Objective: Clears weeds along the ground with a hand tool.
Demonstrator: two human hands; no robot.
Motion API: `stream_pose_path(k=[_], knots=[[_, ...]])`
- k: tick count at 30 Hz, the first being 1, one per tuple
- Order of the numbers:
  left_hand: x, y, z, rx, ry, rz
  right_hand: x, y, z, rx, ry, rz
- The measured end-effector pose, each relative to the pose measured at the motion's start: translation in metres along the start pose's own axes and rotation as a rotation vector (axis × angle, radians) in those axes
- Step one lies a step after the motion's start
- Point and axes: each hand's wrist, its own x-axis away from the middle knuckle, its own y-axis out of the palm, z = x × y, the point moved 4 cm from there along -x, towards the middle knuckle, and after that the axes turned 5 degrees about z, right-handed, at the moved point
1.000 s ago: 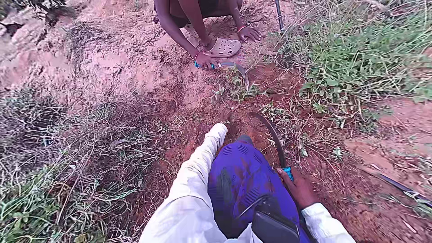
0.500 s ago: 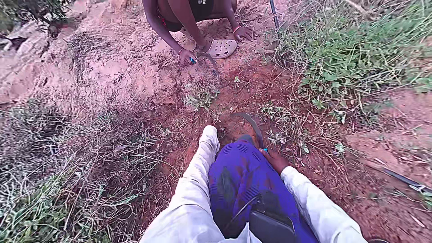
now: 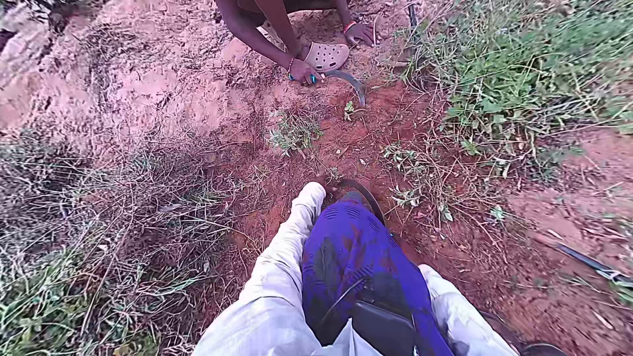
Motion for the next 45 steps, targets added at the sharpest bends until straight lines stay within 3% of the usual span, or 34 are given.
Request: stream_pose_path(k=[2, 4, 6, 8, 9, 10, 11, 12, 13, 15, 16, 19, 20, 21, 24, 27, 30, 34, 36, 39, 40, 42, 45], knots=[[0.016, -0.001, 0.017, -0.170, -0.035, -0.104, -0.008, -0.032, -0.040, 0.051, 0.326, -0.192], [0.019, -0.007, 0.025, -0.235, -0.096, -0.102, -0.015, -0.042, -0.049, 0.079, 0.363, -0.195], [0.014, -0.016, 0.029, -0.192, -0.126, -0.059, -0.017, -0.033, -0.044, 0.140, 0.317, -0.107], [0.008, -0.019, 0.030, -0.112, -0.134, -0.031, -0.005, -0.006, -0.039, 0.183, 0.245, 0.169], [0.004, -0.018, 0.027, -0.074, -0.153, -0.003, 0.004, -0.018, -0.051, 0.132, 0.353, -0.162], [0.001, -0.018, 0.018, -0.027, -0.183, 0.064, 0.013, -0.022, -0.053, 0.087, 0.387, -0.341], [0.006, -0.020, 0.007, 0.031, -0.209, 0.184, 0.028, -0.016, -0.039, 0.059, 0.304, -0.285], [0.017, -0.030, -0.005, 0.073, -0.223, 0.337, 0.045, -0.005, -0.018, 0.027, 0.188, -0.097], [0.037, -0.045, -0.009, 0.110, -0.238, 0.421, 0.070, -0.009, -0.006, 0.006, 0.233, -0.123], [0.085, -0.094, 0.002, 0.192, -0.377, 0.176, 0.112, -0.032, 0.010, -0.050, 0.310, -0.052], [0.099, -0.102, 0.003, 0.259, -0.421, 0.193, 0.124, -0.034, 0.013, -0.041, 0.307, -0.023], [0.087, -0.095, 0.010, 0.638, -0.440, 0.382, 0.113, -0.065, -0.002, 0.015, 0.236, 0.093], [0.063, -0.078, 0.002, 0.658, -0.452, 0.515, 0.108, -0.069, -0.005, 0.007, 0.218, 0.158], [0.030, -0.047, -0.015, 0.611, -0.470, 0.812, 0.107, -0.068, -0.003, -0.005, 0.221, 0.211], [-0.004, -0.032, -0.039, 0.384, -0.429, 0.399, 0.112, -0.063, 0.018, -0.102, 0.196, 0.405], [-0.004, -0.018, -0.008, 0.109, -0.315, 0.117, 0.122, -0.055, 0.038, -0.290, 0.245, 0.466], [-0.010, 0.005, 0.023, 0.187, -0.273, 0.142, 0.129, -0.065, 0.043, -0.389, 0.299, 0.499], [-0.012, 0.009, 0.036, 0.036, -0.194, 0.091, 0.131, -0.081, 0.034, -0.341, 0.272, 0.551], [-0.004, 0.015, 0.040, 0.050, -0.069, 0.047, 0.132, -0.084, 0.031, -0.341, 0.263, 0.562], [0.013, 0.033, 0.039, 0.099, 0.301, 0.029, 0.129, -0.088, 0.030, -0.317, 0.258, 0.553], [0.018, 0.037, 0.034, 0.099, 0.353, 0.046, 0.128, -0.089, 0.031, -0.310, 0.259, 0.541], [0.023, 0.030, 0.012, 0.144, 0.245, 0.183, 0.128, -0.089, 0.034, -0.307, 0.250, 0.528], [-0.004, -0.006, -0.032, 0.224, -0.108, 0.433, 0.130, -0.089, 0.038, -0.306, 0.241, 0.522]])
